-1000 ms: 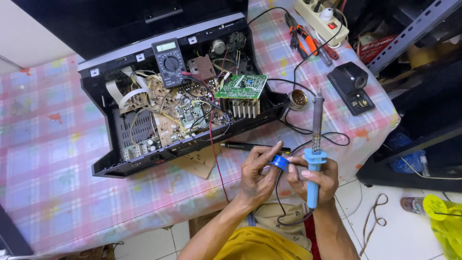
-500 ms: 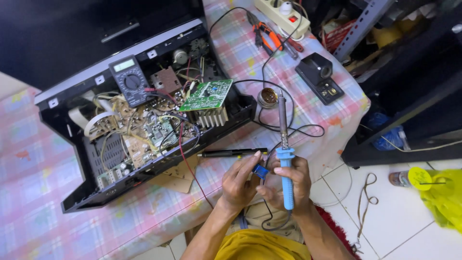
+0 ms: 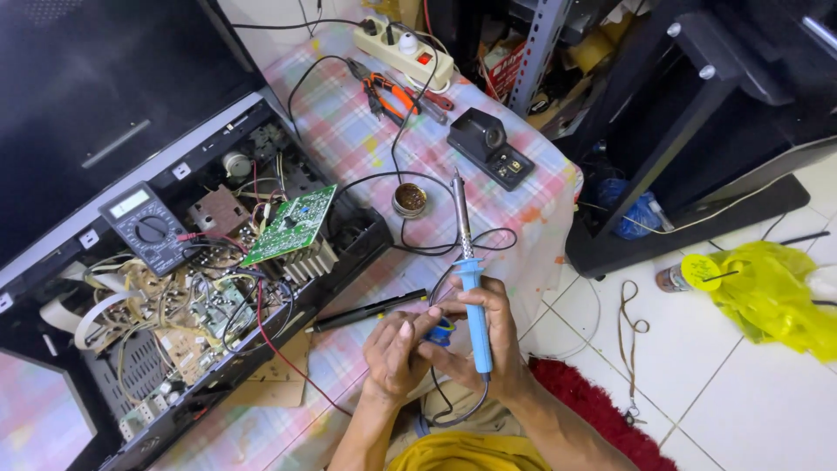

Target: Soldering electronic components onto a printed circuit board (PCB) as part of a repair process.

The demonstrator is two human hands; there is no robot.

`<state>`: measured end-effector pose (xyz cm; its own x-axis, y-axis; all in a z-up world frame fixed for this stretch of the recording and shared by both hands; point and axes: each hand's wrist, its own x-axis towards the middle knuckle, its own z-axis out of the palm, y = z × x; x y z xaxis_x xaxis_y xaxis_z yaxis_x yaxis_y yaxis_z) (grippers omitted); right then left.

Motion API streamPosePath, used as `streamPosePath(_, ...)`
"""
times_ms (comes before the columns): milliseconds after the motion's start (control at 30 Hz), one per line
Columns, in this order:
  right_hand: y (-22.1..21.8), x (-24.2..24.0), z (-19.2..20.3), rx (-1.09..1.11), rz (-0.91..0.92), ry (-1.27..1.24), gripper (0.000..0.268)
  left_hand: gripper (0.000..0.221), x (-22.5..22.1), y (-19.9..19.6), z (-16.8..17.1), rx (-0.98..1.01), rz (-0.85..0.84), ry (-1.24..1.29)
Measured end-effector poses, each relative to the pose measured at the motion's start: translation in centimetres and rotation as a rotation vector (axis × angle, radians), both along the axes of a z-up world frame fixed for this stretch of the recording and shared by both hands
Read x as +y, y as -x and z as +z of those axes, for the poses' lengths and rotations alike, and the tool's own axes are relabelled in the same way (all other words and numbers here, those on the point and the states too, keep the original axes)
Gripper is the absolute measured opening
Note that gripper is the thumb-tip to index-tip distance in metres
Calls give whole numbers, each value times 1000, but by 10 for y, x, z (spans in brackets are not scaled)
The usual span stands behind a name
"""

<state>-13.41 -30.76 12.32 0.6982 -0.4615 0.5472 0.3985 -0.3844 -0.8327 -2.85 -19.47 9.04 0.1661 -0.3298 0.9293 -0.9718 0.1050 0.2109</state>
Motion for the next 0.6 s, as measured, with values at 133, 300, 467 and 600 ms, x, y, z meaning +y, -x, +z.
streamPosePath(133, 5, -1, 17, 43, 78, -128, 62, 58, -1, -3, 6, -124, 88, -10)
streamPosePath(300, 5, -1, 17, 51, 163, -326, 57, 59, 4, -11, 8, -152, 144, 2)
streamPosePath(467, 4, 2, 14, 13, 157, -282, 57, 61, 14, -14, 15, -73, 144, 51)
streamPosePath(600, 5, 8, 15, -1, 216, -281, 57, 63, 16, -11, 10, -18, 137, 121)
